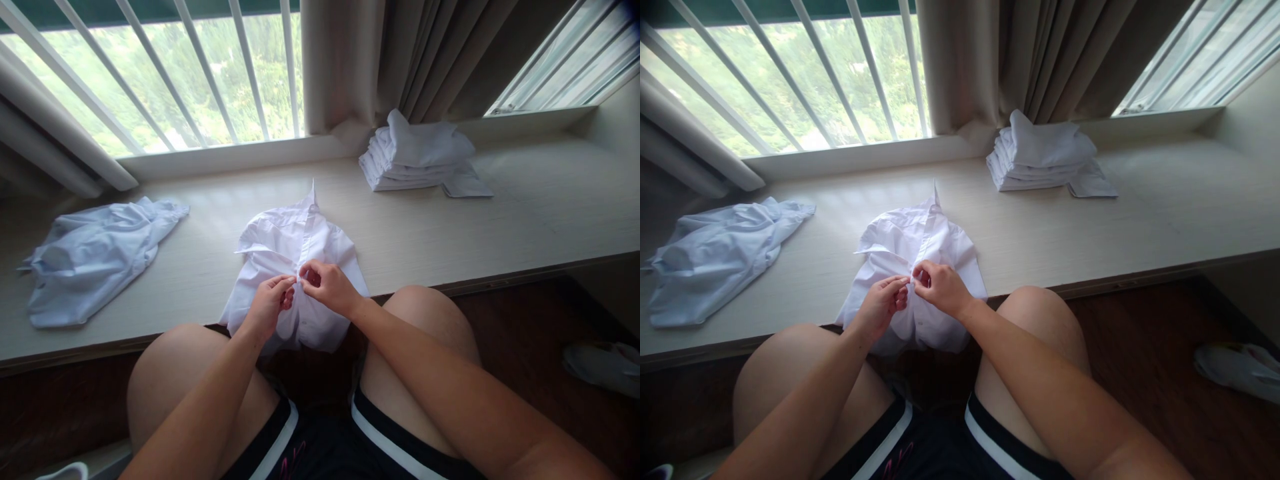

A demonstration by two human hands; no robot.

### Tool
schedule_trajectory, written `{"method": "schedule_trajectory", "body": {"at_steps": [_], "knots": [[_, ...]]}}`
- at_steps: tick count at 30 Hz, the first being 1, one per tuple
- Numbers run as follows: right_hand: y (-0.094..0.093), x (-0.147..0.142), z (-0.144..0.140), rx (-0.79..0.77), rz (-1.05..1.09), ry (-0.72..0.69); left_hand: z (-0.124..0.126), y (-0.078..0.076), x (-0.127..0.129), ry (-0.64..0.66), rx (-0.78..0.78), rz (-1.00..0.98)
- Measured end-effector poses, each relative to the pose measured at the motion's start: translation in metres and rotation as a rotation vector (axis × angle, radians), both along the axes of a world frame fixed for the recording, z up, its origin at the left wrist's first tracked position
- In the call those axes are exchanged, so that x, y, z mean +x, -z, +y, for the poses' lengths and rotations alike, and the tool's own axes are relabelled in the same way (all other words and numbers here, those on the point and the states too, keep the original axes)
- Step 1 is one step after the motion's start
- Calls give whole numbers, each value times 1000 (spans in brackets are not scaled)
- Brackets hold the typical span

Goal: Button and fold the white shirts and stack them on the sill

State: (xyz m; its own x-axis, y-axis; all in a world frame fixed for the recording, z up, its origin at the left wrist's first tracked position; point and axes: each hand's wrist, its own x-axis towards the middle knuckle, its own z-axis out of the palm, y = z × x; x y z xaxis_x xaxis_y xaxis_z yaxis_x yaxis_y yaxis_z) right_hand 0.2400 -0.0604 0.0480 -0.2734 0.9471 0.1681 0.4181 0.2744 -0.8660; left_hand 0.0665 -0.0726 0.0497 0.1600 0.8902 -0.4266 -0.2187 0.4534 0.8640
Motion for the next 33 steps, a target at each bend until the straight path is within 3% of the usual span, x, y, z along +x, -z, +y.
{"method": "schedule_trajectory", "body": {"at_steps": [33], "knots": [[-7, 1, -2, 31, -57, -1, 2, 10, -2, -25, 71, 105]]}}
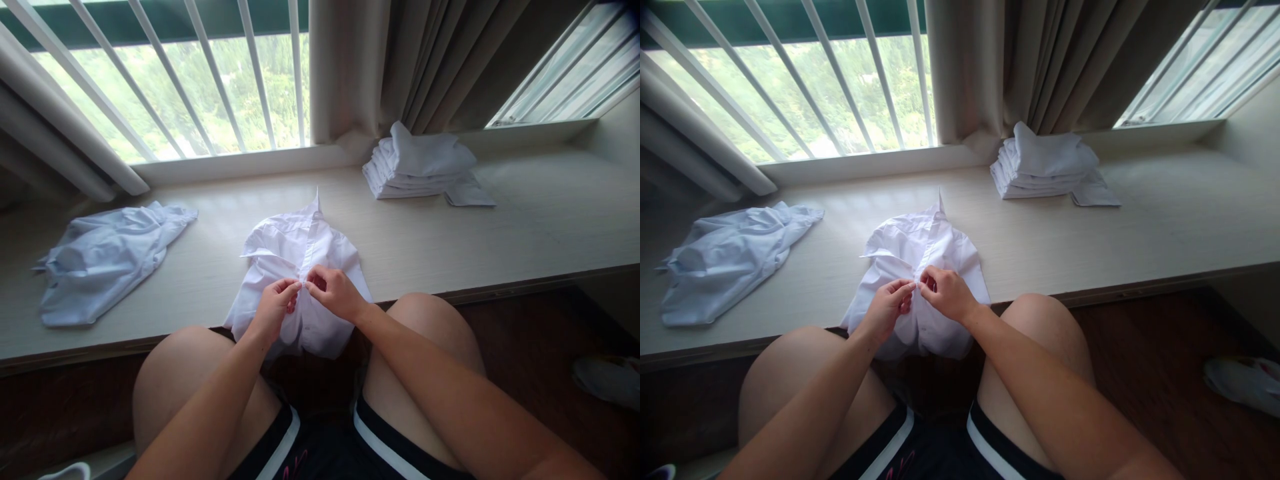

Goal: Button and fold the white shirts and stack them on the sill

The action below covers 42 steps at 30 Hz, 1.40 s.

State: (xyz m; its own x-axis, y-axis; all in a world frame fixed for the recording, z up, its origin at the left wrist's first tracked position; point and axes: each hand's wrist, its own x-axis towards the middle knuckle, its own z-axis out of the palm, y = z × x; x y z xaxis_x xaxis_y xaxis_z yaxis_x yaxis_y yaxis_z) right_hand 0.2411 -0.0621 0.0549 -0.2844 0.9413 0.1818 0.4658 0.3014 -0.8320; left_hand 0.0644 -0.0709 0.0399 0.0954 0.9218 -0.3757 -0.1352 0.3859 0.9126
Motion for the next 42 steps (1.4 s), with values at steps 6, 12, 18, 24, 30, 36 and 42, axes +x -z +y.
{"method": "schedule_trajectory", "body": {"at_steps": [6, 12, 18, 24, 30, 36, 42], "knots": [[1, 1, 1, -27, -40, -26, 0, -1, 1, -18, 31, 31], [5, 0, 2, -61, -37, -13, -1, -1, 2, -14, 58, 53], [7, -1, 3, -87, 27, -4, -1, -2, 2, 1, 105, 80], [7, -1, 3, -108, 68, -3, 0, -2, 2, 2, 92, 101], [6, -2, 3, -124, 80, -1, 0, -1, 1, 4, 90, 113], [8, -1, 3, -132, 88, 5, 1, 1, 1, 9, 94, 118], [9, -1, 4, -129, 92, 2, 1, 0, 1, 10, 85, 112]]}}
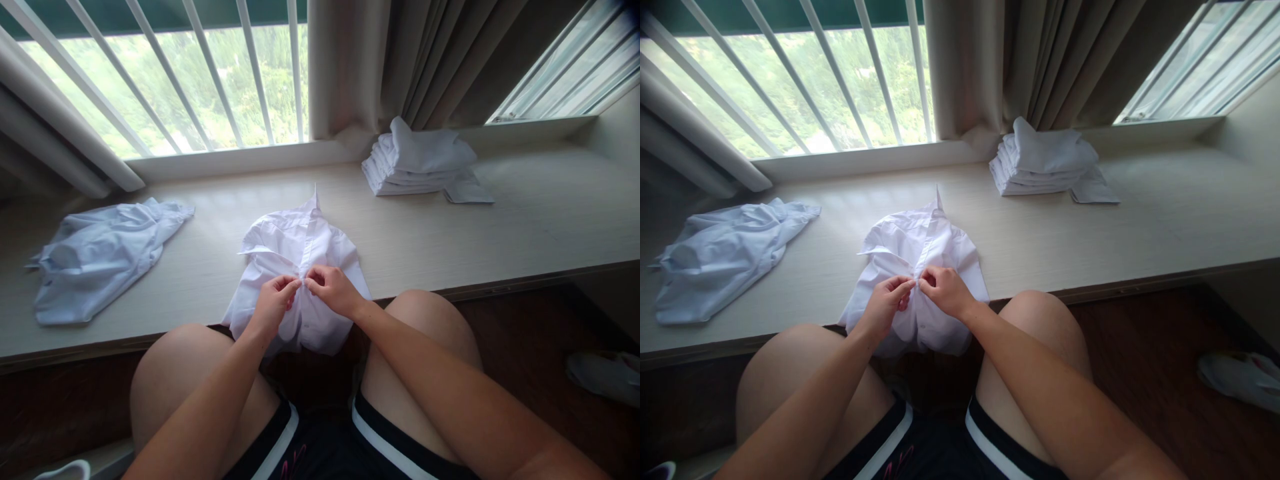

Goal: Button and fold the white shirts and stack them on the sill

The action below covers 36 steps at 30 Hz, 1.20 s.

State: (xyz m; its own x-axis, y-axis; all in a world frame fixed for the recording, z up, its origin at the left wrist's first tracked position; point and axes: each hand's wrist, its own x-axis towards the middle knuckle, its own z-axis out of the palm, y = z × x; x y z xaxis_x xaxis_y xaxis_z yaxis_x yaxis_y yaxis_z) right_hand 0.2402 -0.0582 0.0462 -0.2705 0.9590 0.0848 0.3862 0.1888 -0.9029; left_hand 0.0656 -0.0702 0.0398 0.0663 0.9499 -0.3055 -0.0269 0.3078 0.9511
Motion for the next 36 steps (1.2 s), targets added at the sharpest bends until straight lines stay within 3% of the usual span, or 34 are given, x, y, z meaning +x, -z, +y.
{"method": "schedule_trajectory", "body": {"at_steps": [36], "knots": [[-2, 2, 0, 5, 1, 22, 0, 1, -2, -14, -25, -14]]}}
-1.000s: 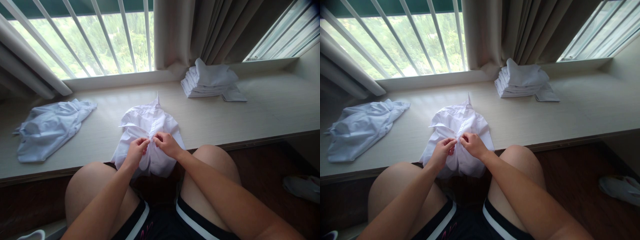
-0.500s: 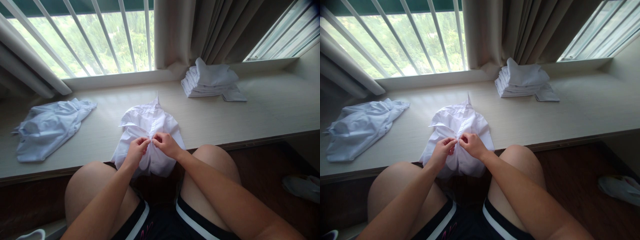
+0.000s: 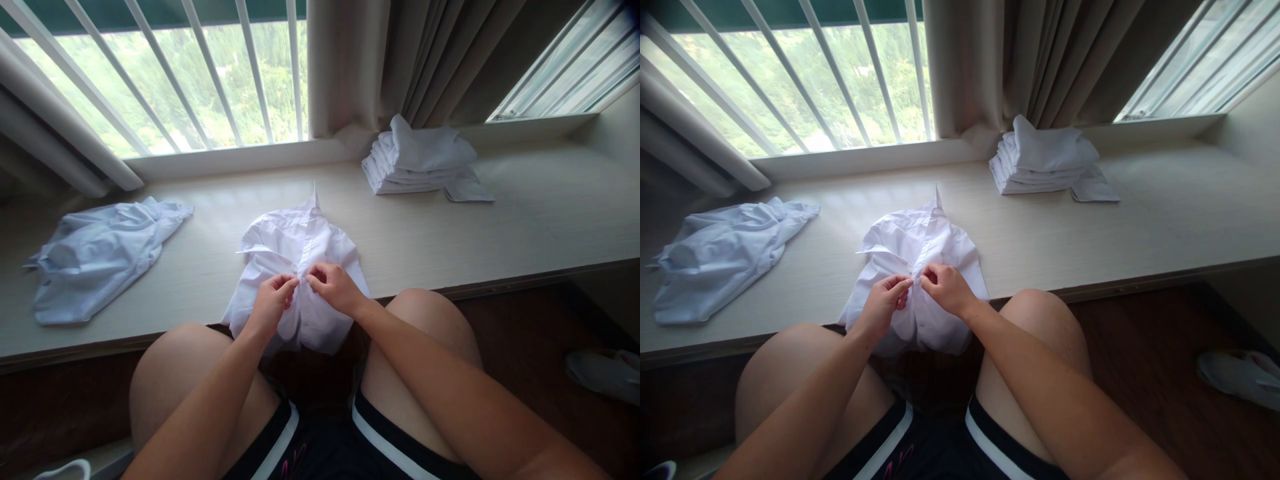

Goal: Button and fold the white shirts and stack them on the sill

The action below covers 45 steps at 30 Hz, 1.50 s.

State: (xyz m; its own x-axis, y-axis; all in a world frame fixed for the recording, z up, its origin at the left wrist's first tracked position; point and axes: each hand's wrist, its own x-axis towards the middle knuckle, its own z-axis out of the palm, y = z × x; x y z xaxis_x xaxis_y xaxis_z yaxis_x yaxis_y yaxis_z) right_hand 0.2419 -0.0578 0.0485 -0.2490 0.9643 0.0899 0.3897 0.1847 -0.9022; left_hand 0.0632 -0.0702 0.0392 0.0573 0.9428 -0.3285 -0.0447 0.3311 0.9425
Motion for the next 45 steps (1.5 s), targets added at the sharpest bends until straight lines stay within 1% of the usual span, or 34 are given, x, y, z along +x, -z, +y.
{"method": "schedule_trajectory", "body": {"at_steps": [4, 16, 22, 28, 32, 38, 45], "knots": [[0, -1, -2, -1, -32, -37, -1, -1, 2, 6, 18, -16], [1, -2, -1, 1, -1, -29, 0, -4, 3, 6, 31, 25], [-1, 0, 0, -3, 11, 6, 0, -1, -1, -6, 14, 21], [0, -1, -1, 2, -21, -36, -1, -1, 2, 19, 21, -21], [1, -1, -1, 5, -12, -30, -1, -1, 2, 18, 22, -19], [1, -1, -1, 1, -4, -26, -1, -3, 3, 5, 24, 4], [1, 0, 0, 2, 7, 1, 0, 0, -1, -17, 1, 9]]}}
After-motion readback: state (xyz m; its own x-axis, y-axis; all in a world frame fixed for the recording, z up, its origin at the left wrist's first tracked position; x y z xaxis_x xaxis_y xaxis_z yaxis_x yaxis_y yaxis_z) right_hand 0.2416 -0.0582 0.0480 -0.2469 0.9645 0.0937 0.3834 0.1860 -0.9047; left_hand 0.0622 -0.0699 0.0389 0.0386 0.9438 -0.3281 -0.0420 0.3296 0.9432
